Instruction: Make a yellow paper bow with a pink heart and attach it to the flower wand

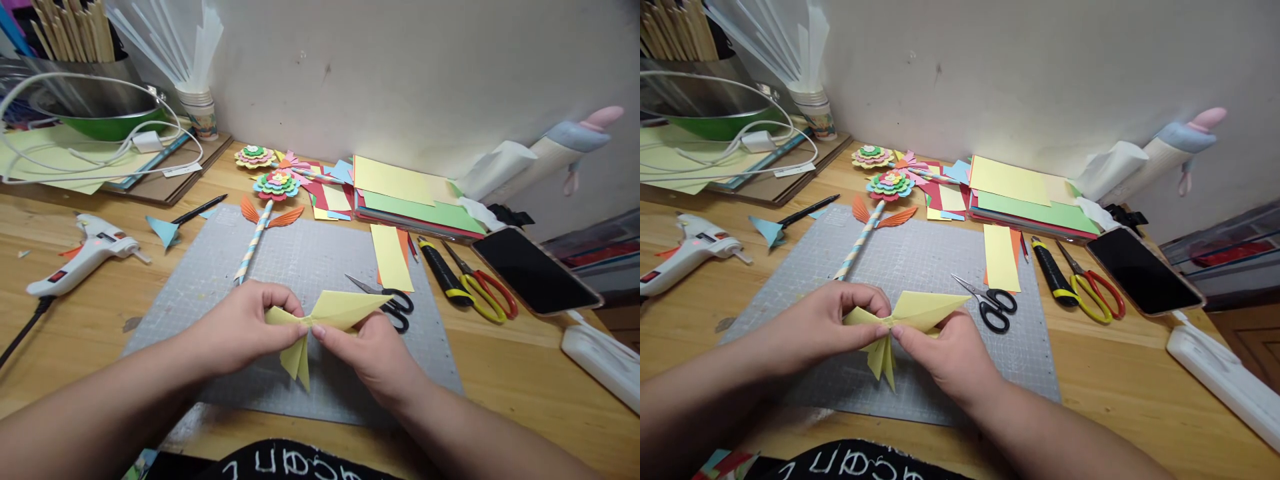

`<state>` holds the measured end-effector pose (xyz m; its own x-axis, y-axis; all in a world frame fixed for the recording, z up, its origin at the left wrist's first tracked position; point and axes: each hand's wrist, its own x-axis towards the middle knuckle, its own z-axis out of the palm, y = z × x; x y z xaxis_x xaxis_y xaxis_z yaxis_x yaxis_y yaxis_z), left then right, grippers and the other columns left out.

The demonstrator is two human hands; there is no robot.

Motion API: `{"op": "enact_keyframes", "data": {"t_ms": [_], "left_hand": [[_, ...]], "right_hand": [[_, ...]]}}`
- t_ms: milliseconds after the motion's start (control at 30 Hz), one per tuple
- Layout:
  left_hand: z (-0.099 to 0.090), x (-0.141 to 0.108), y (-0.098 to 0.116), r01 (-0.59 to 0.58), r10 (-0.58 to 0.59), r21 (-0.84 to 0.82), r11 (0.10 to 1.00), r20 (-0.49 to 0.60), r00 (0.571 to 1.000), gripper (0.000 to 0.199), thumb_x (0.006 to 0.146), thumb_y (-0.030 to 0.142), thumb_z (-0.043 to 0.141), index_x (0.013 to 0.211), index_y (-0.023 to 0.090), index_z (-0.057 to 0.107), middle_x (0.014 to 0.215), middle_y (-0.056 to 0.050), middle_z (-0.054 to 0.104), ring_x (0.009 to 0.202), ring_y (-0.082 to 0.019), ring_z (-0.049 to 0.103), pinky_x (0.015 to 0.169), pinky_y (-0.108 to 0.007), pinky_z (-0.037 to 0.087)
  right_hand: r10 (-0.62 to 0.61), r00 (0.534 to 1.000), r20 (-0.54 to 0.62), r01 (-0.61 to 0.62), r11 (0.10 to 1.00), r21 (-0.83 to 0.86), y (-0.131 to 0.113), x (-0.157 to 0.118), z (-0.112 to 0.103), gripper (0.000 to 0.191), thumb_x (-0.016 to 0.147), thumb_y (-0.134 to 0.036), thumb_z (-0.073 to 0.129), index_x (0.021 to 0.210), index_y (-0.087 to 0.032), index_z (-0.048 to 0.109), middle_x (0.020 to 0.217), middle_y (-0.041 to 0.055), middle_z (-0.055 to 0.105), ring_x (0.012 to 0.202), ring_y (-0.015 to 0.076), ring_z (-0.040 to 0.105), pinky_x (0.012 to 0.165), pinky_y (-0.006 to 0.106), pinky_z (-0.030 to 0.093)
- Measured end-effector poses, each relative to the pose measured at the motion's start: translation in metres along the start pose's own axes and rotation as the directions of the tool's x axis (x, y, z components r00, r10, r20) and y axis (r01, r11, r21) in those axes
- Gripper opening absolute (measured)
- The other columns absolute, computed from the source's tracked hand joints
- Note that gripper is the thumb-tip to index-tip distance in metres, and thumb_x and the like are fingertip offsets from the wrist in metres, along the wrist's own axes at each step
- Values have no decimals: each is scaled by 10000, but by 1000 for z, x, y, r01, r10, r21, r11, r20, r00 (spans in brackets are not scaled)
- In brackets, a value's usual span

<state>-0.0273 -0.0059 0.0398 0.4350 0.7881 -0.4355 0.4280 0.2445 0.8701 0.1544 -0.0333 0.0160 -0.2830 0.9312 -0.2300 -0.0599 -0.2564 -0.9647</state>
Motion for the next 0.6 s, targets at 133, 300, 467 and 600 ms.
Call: {"op": "enact_keyframes", "data": {"t_ms": [133, 300, 467, 600], "left_hand": [[-1, 2, 3, 85, -84, -41, 996, 5, 996, 204, 674, 377, 649, 692, 181, 595, 608, 31, 516, 556, -121, 428, 515, -228, 292], [-4, 6, 3, 126, -127, -111, 986, 3, 992, 220, 648, 366, 687, 691, 171, 596, 550, 53, 498, 496, -96, 405, 501, -212, 281], [-4, 8, -2, 127, -128, -92, 988, -6, 992, 243, 640, 377, 712, 727, 168, 624, 558, 53, 523, 504, -99, 420, 503, -211, 288], [-3, 9, -2, 124, -124, -37, 992, 0, 992, 243, 688, 397, 682, 733, 160, 650, 550, 47, 524, 525, -108, 428, 517, -224, 292]], "right_hand": [[-3, 1000, -6, 4, 1000, 26, 3, 0, -3, 210, 745, -364, 715, 853, -190, 666, 868, 50, 720, 811, 211, 666, 757, 348, 533], [2, 982, -189, 27, 988, 150, 6, 7, -11, 355, 758, -415, 703, 1036, -217, 606, 875, 33, 699, 766, 182, 654, 686, 310, 521], [31, 999, -33, -28, 995, 94, 3, 11, -14, 272, 714, -396, 742, 872, -182, 685, 834, 51, 718, 759, 191, 649, 722, 333, 518], [54, 999, 11, -54, 998, 33, 4, 10, -13, 196, 719, -359, 734, 764, -173, 693, 769, 35, 712, 707, 172, 637, 694, 315, 503]]}}
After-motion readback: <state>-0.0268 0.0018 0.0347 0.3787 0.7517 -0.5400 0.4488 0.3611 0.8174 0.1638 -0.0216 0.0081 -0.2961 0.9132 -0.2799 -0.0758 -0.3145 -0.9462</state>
